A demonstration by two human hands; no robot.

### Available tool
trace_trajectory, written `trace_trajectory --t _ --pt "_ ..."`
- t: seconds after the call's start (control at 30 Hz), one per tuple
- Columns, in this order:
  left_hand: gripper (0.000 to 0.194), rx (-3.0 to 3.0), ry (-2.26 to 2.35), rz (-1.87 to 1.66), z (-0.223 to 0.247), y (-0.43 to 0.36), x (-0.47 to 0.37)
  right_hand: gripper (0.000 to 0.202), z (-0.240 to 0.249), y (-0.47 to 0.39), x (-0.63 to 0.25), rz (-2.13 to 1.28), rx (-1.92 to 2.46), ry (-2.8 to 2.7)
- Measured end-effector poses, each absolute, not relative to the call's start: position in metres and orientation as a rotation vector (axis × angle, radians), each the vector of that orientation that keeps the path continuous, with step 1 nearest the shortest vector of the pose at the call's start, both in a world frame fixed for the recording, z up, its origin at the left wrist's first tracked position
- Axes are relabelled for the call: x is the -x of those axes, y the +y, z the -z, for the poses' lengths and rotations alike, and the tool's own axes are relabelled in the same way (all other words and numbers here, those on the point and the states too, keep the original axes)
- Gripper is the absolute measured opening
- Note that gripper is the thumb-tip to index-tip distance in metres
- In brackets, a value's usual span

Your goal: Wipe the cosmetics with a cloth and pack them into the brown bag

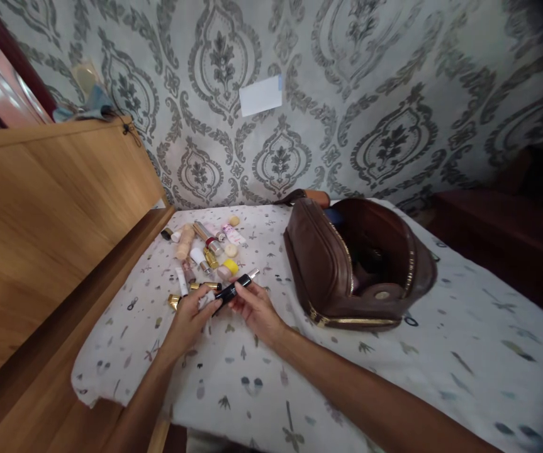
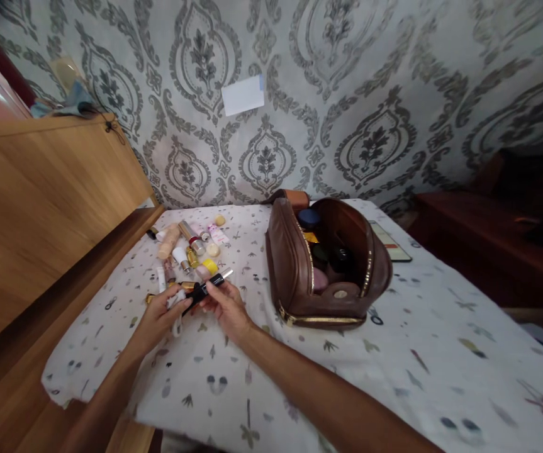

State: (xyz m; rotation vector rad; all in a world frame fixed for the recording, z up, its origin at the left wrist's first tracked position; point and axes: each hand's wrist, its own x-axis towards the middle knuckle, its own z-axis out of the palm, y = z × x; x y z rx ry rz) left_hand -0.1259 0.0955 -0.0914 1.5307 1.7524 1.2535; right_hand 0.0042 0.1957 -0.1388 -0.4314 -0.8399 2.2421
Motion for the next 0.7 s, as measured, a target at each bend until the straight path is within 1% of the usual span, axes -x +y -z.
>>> trace_trajectory --t 0.07,0.23,0.33,0.43,0.53,0.6,0.7 --pt "0.027 -1.541 1.774 -1.273 0.092 0.094 0.124 0.044 0.139 0.194 -0.004 -2.259 0.415 -0.884" --pt "0.032 -1.469 1.994 -1.333 0.085 0.092 0.121 0.036 0.139 0.190 -0.004 -2.193 0.405 -0.963" --pt "0.036 -1.385 2.109 -1.352 0.077 0.096 0.116 0.039 0.139 0.187 -0.004 -2.111 0.373 -1.151" --pt "0.035 -1.464 2.050 -1.376 0.072 0.105 0.106 0.040 0.141 0.185 -0.004 -2.039 0.324 -1.394" --pt "0.032 -1.659 2.006 -1.231 0.075 0.115 0.096 0.032 0.146 0.183 -0.002 -1.981 0.336 -1.487" --pt "0.033 -1.695 1.989 -1.118 0.077 0.118 0.092 0.029 0.148 0.183 -0.001 -1.971 0.342 -1.496" --pt "0.032 -1.670 1.913 -1.105 0.081 0.116 0.094 0.027 0.149 0.184 -0.001 -1.958 0.343 -1.502"
